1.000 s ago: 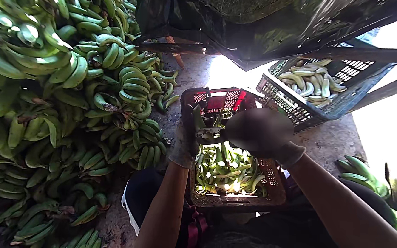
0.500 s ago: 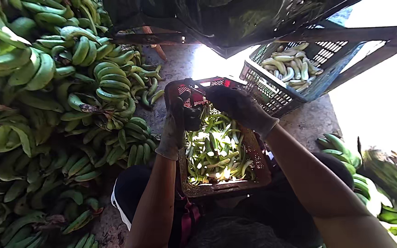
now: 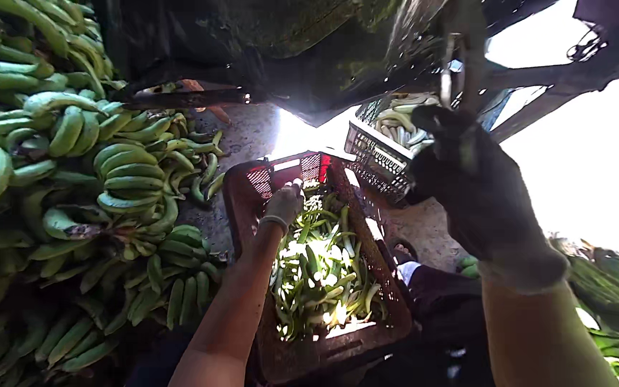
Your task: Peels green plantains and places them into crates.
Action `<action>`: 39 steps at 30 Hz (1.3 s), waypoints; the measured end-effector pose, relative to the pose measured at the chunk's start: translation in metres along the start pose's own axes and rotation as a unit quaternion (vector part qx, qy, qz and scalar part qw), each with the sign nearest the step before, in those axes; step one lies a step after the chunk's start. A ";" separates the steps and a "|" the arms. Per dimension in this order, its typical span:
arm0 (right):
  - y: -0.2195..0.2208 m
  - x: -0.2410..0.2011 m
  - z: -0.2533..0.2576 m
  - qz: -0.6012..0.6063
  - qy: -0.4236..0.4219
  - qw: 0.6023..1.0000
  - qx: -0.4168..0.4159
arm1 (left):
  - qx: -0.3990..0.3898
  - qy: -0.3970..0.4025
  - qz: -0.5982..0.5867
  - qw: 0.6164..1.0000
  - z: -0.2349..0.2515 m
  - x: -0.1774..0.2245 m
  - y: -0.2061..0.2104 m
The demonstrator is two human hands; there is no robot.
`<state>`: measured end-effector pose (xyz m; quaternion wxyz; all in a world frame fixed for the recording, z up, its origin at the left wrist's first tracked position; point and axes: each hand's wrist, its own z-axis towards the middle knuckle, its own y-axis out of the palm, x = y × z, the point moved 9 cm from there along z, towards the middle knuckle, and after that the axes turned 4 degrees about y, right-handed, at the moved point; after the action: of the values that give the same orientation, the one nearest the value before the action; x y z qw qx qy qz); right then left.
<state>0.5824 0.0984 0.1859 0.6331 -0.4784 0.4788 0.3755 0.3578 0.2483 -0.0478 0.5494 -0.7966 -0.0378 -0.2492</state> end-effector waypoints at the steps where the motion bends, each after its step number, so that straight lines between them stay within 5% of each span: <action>1: -0.010 0.004 0.002 0.007 0.005 1.000 0.019 | -0.064 -0.019 0.043 0.997 0.023 0.002 0.024; 4: -0.028 0.025 0.009 0.012 0.012 0.999 0.042 | -0.174 -0.067 0.123 0.975 0.083 0.001 0.082; 12: -0.049 0.067 0.017 -0.211 0.022 0.973 0.093 | -0.151 -0.042 0.111 0.981 0.149 0.007 0.131; 17: -0.023 0.057 0.019 -0.251 -0.056 0.965 0.052 | -0.193 -0.119 0.131 0.965 0.130 -0.013 0.123; 20: -0.011 0.052 0.016 -0.268 -0.058 0.960 0.047 | -0.104 -0.234 0.062 0.965 0.112 -0.042 0.093; 23: -0.004 0.063 0.017 -0.290 -0.027 0.957 0.005 | -0.068 -0.164 0.078 0.981 0.099 -0.054 0.071; 27: 0.020 0.066 0.027 -0.228 -0.019 0.970 -0.082 | 0.020 -0.043 -0.059 0.997 0.050 -0.052 0.009; 32: 0.047 0.042 0.023 -0.233 -0.066 0.964 -0.112 | 0.066 -0.056 -0.078 0.993 0.004 -0.064 -0.035; 39: 0.049 0.015 0.008 -0.275 -0.096 0.954 -0.070 | -0.063 -0.160 0.013 0.985 0.026 -0.095 0.029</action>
<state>0.5421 0.1189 0.1596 0.7195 -0.5966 0.2383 0.2638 0.2933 0.2801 -0.1216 0.4878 -0.8599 -0.0992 -0.1133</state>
